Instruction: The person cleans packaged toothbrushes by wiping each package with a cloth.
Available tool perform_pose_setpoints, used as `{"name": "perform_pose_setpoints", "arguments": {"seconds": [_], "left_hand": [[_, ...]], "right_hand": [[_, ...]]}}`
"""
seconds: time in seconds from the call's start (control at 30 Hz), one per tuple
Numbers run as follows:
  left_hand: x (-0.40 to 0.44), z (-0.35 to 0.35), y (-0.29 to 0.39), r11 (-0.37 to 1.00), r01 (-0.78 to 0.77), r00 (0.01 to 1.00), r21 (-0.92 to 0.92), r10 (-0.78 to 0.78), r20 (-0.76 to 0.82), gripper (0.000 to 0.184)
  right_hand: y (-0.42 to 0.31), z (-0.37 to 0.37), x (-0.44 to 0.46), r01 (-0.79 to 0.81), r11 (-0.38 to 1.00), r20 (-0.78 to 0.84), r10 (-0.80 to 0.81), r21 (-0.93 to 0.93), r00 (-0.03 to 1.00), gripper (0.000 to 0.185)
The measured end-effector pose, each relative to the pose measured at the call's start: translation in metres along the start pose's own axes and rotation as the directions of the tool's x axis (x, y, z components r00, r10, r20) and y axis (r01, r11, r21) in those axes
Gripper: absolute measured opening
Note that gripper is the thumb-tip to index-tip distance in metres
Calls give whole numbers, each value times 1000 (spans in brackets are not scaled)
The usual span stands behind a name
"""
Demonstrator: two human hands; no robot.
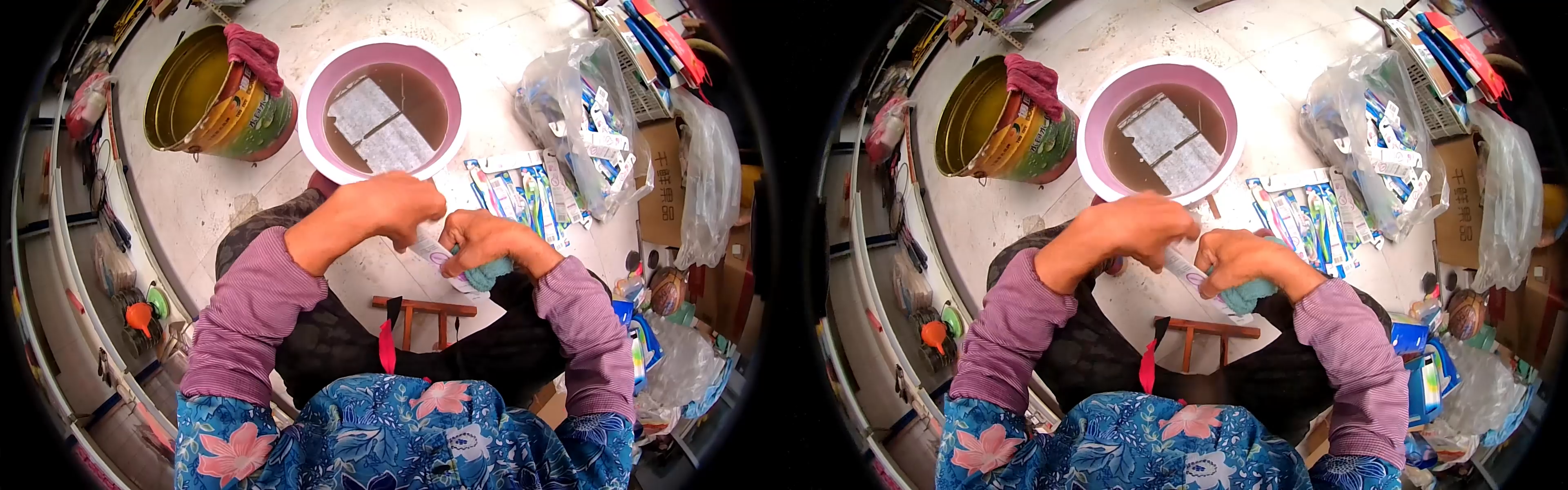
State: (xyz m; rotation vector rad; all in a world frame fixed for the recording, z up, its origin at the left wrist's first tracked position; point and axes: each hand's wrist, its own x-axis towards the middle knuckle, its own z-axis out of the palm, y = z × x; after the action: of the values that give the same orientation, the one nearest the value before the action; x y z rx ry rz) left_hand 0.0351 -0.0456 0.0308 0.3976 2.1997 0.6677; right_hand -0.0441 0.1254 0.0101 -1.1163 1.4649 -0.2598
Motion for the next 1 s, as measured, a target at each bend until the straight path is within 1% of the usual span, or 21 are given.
{"name": "perform_pose_setpoints", "arguments": {"seconds": [0.03,0.07,0.13,0.2,0.23,0.27,0.3,0.33,0.37,0.4,0.47,0.5,0.53,0.6,0.63,0.67,0.73,0.8,0.9,0.93,1.0], "left_hand": [[-4,-6,-1,991,-73,976,113,94,-196,41],[-8,-12,-1,964,-121,906,237,205,-370,48],[-12,-19,-2,980,-91,925,177,148,-349,56],[-13,-21,-2,982,-68,948,176,118,-295,64],[-13,-17,-7,982,-67,948,175,117,-295,64],[-13,-11,-15,953,-136,832,269,257,-492,70],[-14,-13,-13,933,-165,750,319,329,-574,73],[-15,-14,-11,910,-179,654,375,395,-645,76],[-13,-18,-8,962,10,468,274,237,-851,79],[-13,-22,-3,980,162,219,119,82,-972,83],[-3,-17,-8,969,-144,177,-199,-173,-969,77],[1,-12,-3,799,-267,359,-539,-437,-825,72],[3,-9,3,507,-303,556,-807,-594,-582,68],[4,0,17,337,-429,801,-838,-287,-526,55],[4,5,23,239,-469,812,-850,-261,-522,43],[6,6,21,239,-469,814,-850,-255,-522,43],[7,6,16,70,-446,869,-892,-207,-450,38],[8,8,18,103,-429,863,-897,-247,-441,36],[8,9,15,89,-448,860,-890,-228,-456,36],[7,6,16,96,-452,858,-887,-224,-462,36],[3,-3,19,-88,-453,841,-887,-372,-393,34]], "right_hand": [[3,-2,0,31,998,-35,-30,49,999,20],[4,-6,-2,30,998,-36,-28,48,999,20],[-6,-17,-11,-52,971,-30,61,232,998,20],[-1,-16,-7,-29,971,-40,40,238,998,19],[3,-12,-5,-10,980,-99,30,201,995,21],[4,-11,-6,-1,983,-129,25,181,991,22],[2,-10,-8,6,987,-159,20,161,987,23],[-5,-10,-15,-56,972,-310,126,226,942,24],[-9,-12,-19,-103,949,-447,234,298,863,26],[-5,-16,-17,-104,949,-452,237,298,860,26],[8,-27,-12,174,791,-420,113,587,901,29],[-9,-32,-19,167,782,-442,151,600,884,29],[-25,-38,-27,160,773,-464,189,614,865,29],[-20,-39,-20,383,671,-562,60,635,825,30],[-25,-41,-23,322,690,-535,112,648,838,32],[-32,-43,-27,258,705,-506,163,660,847,35],[-30,-42,-26,182,737,-478,213,651,852,42],[-30,-44,-30,206,734,-492,195,647,849,46],[-26,-52,-39,36,796,-532,369,604,762,48],[-23,-55,-46,41,799,-540,367,600,757,48],[-16,-63,-62,178,744,-650,409,644,641,44]]}}
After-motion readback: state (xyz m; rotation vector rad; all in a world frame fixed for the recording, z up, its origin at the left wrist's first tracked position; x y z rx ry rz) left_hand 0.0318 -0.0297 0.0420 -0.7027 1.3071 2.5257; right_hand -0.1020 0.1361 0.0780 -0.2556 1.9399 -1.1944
